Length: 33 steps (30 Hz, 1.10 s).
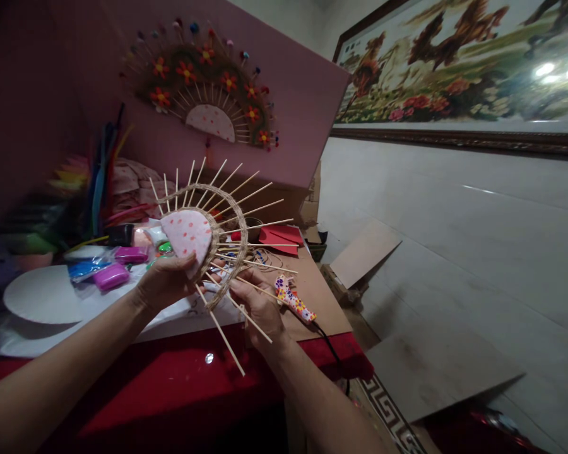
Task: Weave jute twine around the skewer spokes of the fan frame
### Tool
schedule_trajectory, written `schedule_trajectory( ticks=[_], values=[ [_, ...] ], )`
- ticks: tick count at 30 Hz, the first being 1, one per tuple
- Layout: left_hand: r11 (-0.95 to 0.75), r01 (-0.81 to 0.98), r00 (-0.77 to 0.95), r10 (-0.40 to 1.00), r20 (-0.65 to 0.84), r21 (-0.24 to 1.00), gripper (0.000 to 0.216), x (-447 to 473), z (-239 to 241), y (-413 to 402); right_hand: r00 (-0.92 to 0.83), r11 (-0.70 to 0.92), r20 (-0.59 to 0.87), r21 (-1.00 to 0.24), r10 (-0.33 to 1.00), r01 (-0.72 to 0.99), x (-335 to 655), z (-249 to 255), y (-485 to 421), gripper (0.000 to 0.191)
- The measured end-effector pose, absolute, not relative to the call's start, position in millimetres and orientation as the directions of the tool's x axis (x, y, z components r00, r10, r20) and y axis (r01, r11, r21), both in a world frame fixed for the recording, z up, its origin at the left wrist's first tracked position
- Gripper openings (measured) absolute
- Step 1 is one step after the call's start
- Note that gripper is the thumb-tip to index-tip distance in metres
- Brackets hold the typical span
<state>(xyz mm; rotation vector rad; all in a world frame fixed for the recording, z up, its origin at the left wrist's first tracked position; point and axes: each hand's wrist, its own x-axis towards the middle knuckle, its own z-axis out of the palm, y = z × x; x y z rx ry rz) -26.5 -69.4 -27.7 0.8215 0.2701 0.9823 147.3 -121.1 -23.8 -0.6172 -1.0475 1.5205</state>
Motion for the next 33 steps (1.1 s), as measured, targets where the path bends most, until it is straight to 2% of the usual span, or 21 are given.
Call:
schedule_trajectory(
  ticks=[9,17,22,33],
  values=[
    [0.317,-0.637,0.54,0.834,0.114,0.702,0.036,-26.4,-28.1,-68.4,-0.182,0.053,0.176,-0.843,0.967,-0.535,144.7,-27.2,-119.1,0.01],
    [0.277,-0.621,0.553,0.818,0.16,0.733,0.032,-27.5,-30.1,-67.4,-0.264,0.008,0.168,-0.856,0.95,-0.517,146.0,-26.8,-120.7,0.015],
    [0.261,-0.62,0.559,0.808,0.184,0.739,0.023,-27.7,-30.1,-66.8,-0.236,0.022,0.17,-0.851,0.957,-0.525,145.8,-27.8,-120.4,0.017],
    [0.281,-0.634,0.537,0.83,0.149,0.721,0.025,-27.0,-26.1,-68.8,-0.21,0.055,0.191,-0.849,0.959,-0.525,148.4,-29.6,-122.8,0.013]
  ],
)
